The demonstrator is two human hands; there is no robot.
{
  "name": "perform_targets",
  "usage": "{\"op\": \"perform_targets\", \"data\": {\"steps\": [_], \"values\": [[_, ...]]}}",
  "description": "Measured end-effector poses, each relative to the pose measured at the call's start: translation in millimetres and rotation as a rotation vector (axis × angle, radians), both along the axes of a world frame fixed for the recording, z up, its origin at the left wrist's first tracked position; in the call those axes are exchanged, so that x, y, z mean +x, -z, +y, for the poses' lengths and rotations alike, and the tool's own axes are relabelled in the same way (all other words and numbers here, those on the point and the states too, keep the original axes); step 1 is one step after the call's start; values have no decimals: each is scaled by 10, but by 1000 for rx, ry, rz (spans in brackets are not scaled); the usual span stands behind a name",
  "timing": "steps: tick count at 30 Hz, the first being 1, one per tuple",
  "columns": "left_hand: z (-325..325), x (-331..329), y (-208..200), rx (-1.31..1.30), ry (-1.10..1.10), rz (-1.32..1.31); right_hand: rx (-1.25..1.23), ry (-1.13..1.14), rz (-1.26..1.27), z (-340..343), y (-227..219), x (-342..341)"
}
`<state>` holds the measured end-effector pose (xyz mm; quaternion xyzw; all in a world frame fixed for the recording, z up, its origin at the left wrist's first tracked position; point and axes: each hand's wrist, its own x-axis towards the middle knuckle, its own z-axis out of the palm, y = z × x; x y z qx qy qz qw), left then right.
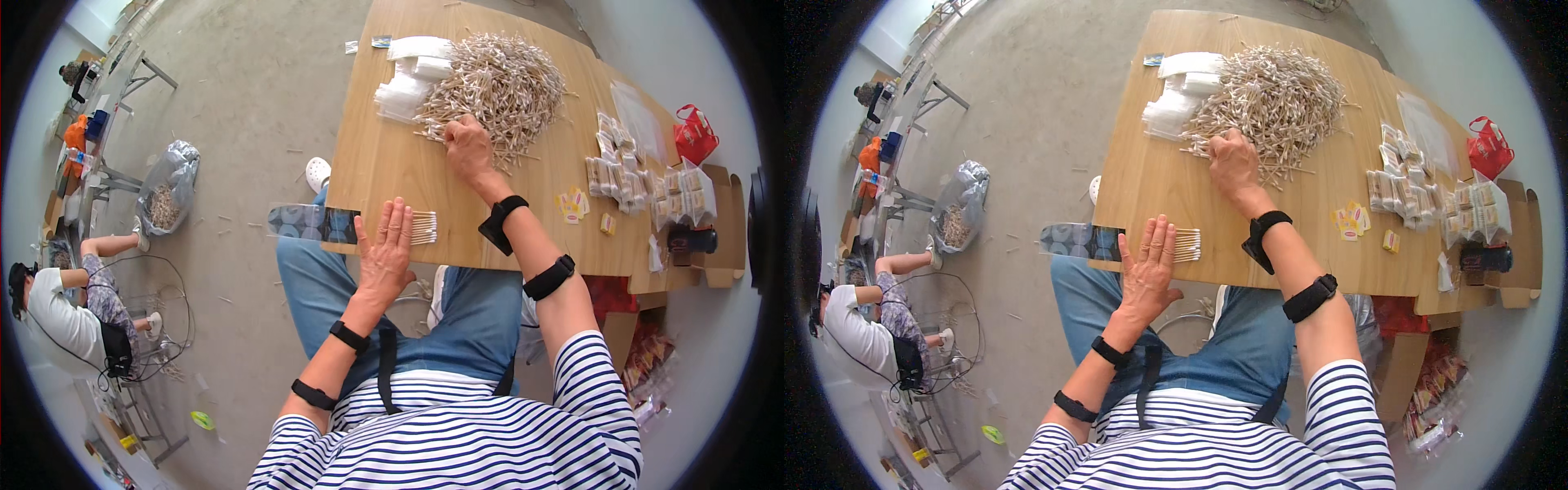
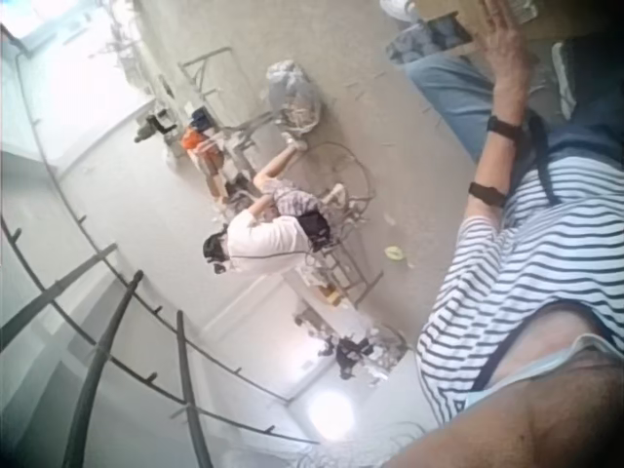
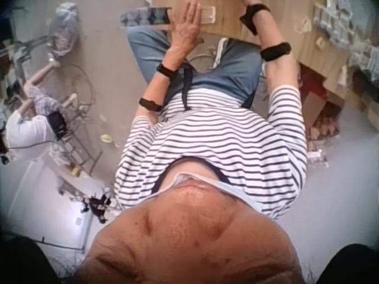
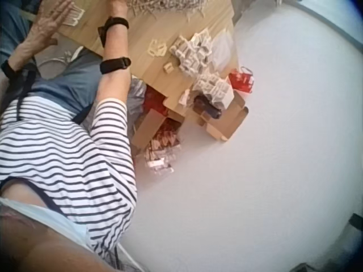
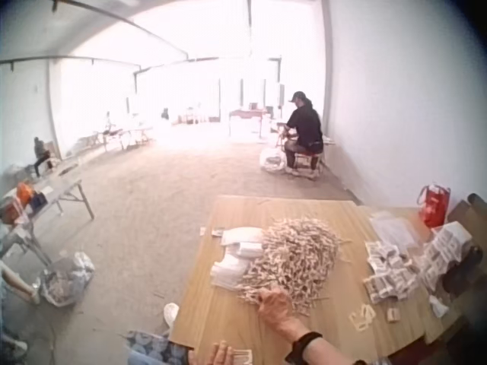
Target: Packing cotton swabs into small plastic bags and sealing them with stickers.
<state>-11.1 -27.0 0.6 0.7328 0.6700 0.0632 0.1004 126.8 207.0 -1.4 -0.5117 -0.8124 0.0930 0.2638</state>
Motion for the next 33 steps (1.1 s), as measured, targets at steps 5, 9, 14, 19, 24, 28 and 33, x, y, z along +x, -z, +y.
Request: {"op": "perform_targets", "data": {"steps": [5,9,14,19,24,28,33], "values": [[-2,-27,-30,1,-9,-28,69,-102,77,73,-136,13],[-6,-16,-44,-14,-10,-32,-34,-78,192,75,-185,35],[11,-1,-75,0,-8,-63,-83,-89,237,2,-231,58],[-43,6,-137,27,-27,-81,-8,-371,88,-639,-20,-72],[32,19,-129,54,-7,-60,-26,-395,110,-942,2,-44],[114,21,-83,47,9,-52,-138,-148,69,-867,-54,200],[149,85,-20,-2,35,-34,-84,-101,-35,-392,55,379]]}}
